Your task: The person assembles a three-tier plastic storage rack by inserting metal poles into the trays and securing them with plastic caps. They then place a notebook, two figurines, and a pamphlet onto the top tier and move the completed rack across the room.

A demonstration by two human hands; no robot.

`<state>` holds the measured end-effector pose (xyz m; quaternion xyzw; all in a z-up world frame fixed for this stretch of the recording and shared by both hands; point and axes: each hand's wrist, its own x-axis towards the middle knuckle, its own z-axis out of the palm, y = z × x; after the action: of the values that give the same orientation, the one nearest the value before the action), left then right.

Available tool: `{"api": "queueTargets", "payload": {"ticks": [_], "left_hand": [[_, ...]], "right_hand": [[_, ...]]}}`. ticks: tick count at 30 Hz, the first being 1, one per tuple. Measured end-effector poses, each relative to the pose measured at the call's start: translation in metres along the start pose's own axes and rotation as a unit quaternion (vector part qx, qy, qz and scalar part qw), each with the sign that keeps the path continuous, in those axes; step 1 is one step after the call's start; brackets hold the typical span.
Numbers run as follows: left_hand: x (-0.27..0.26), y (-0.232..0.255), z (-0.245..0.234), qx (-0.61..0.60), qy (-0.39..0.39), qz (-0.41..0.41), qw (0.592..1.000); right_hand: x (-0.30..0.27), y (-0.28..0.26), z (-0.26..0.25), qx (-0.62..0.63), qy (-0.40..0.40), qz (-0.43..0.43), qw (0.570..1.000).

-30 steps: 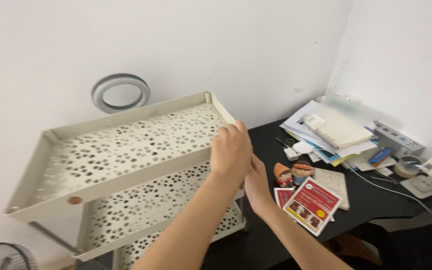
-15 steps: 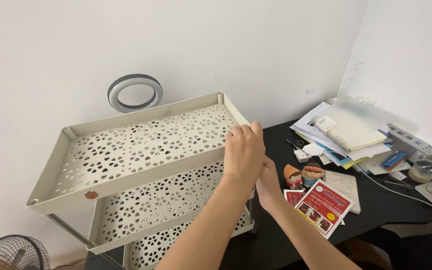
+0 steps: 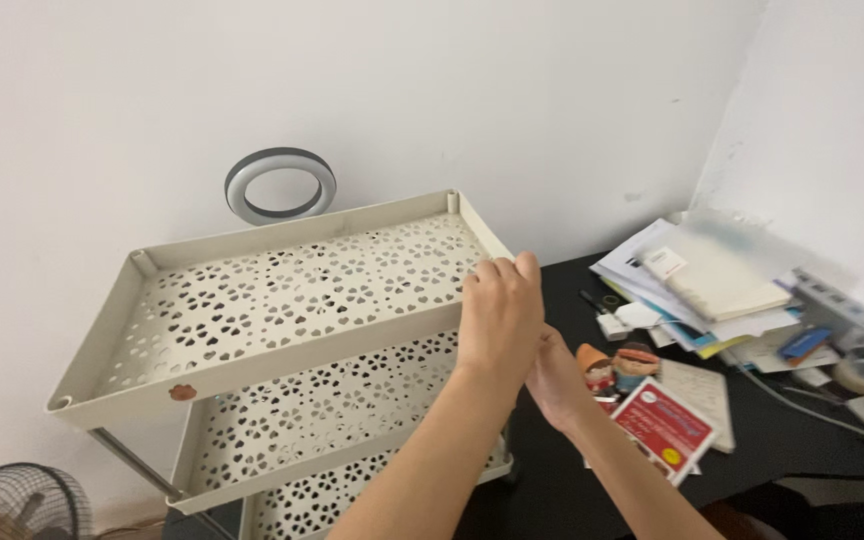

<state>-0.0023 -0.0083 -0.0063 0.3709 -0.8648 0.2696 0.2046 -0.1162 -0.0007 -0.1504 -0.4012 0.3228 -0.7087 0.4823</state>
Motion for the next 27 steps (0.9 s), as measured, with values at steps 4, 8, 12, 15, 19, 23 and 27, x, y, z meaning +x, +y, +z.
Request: {"api": "queueTargets", "payload": {"ticks": [4, 8, 12, 15, 19, 23, 27], "left_hand": [[0.003, -0.002, -0.003, -0.041, -0.042, 0.009, 0.998], [0.01, -0.019, -0.004, -0.059, -0.09, 0.087, 0.99], [-0.008, -0.049, -0.015, -0.136, -0.064, 0.095, 0.984], [-0.028, -0.082, -0.033, -0.147, -0.123, 0.099, 0.976], [-0.064, -0.137, -0.056, -0.022, -0.165, 0.006, 0.986], [-0.087, -0.166, -0.052, -0.052, -0.191, -0.05, 0.979], [-0.089, -0.165, -0.036, -0.13, -0.207, -0.07, 0.967]], "right_hand": [[-0.001, -0.017, -0.005, -0.236, 0.047, 0.059, 0.969], [-0.003, -0.059, 0.01, -0.333, -0.011, -0.044, 0.942], [-0.022, -0.122, 0.044, -0.596, 0.076, -0.161, 0.783], [-0.032, -0.16, 0.075, -0.718, -0.019, -0.228, 0.657], [-0.036, -0.175, 0.099, -0.783, -0.109, -0.203, 0.578], [-0.038, -0.162, 0.097, -0.759, -0.1, -0.188, 0.615], [-0.038, -0.148, 0.09, -0.757, -0.072, -0.196, 0.619]]}}
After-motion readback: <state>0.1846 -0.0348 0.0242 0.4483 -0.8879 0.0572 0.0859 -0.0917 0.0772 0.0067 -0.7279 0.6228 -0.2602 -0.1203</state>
